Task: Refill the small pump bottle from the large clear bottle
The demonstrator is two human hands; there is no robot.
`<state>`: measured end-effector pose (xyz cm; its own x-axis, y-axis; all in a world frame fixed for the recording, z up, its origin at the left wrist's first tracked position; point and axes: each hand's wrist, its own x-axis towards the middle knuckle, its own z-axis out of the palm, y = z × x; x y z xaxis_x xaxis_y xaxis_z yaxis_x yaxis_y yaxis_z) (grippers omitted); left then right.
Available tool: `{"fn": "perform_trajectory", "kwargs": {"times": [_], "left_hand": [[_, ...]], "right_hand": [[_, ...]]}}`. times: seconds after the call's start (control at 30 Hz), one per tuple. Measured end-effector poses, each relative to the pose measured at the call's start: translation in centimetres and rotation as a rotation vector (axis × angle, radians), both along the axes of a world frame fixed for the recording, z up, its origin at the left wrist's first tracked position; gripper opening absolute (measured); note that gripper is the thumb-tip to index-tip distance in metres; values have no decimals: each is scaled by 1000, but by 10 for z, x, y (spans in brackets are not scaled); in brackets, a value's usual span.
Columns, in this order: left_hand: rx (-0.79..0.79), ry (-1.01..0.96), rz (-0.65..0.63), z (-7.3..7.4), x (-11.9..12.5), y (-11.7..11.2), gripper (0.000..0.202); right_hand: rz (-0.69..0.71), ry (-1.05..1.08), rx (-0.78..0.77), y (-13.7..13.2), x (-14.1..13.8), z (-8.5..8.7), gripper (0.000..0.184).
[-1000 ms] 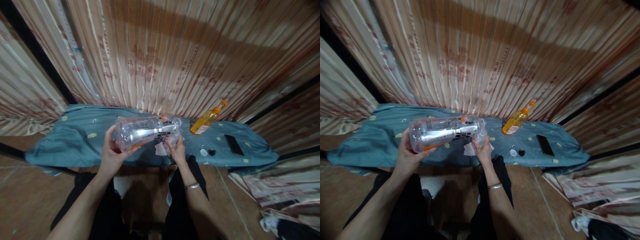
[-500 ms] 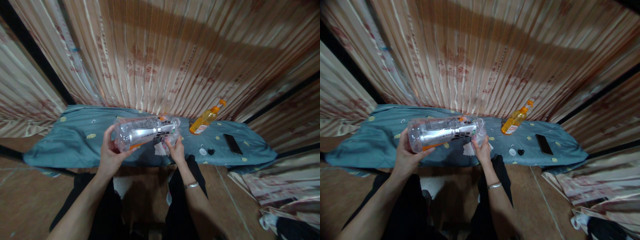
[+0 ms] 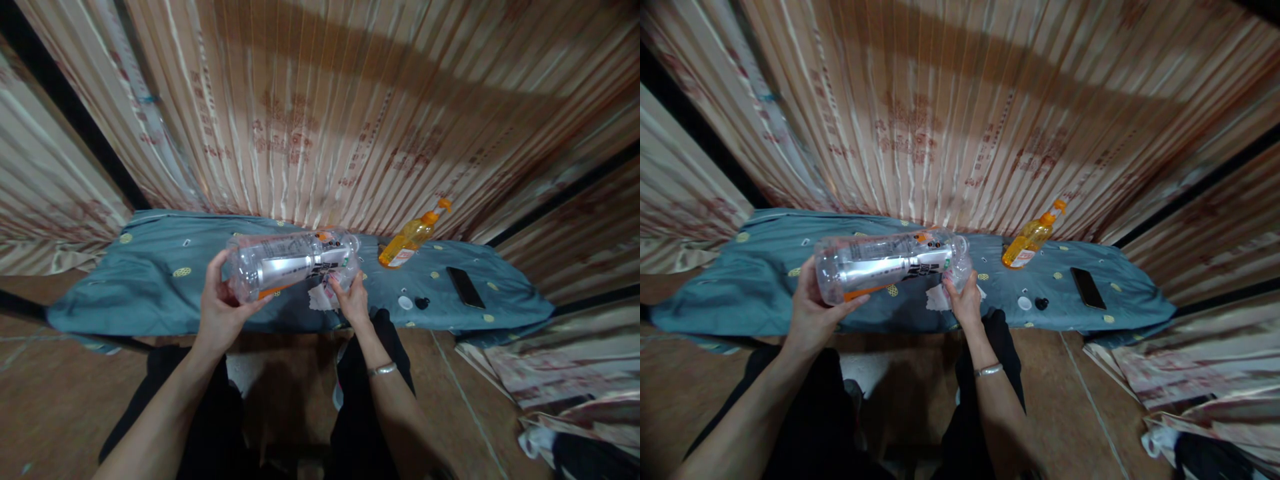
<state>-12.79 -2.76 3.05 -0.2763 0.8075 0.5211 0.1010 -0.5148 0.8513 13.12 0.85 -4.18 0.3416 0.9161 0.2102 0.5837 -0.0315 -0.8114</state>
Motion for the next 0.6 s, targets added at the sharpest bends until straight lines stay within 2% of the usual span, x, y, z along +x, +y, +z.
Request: {"fn": "perform_trajectory", "kwargs": {"times": [0.23,0.6], "left_hand": [[3,1,-5,0,0,0,88],[5,43,20,3,1,-1,90]], "right_hand": [[-4,12,-6,-1,-1,2,63],[-5,-5,-24,-1,-2,3,59]]}}
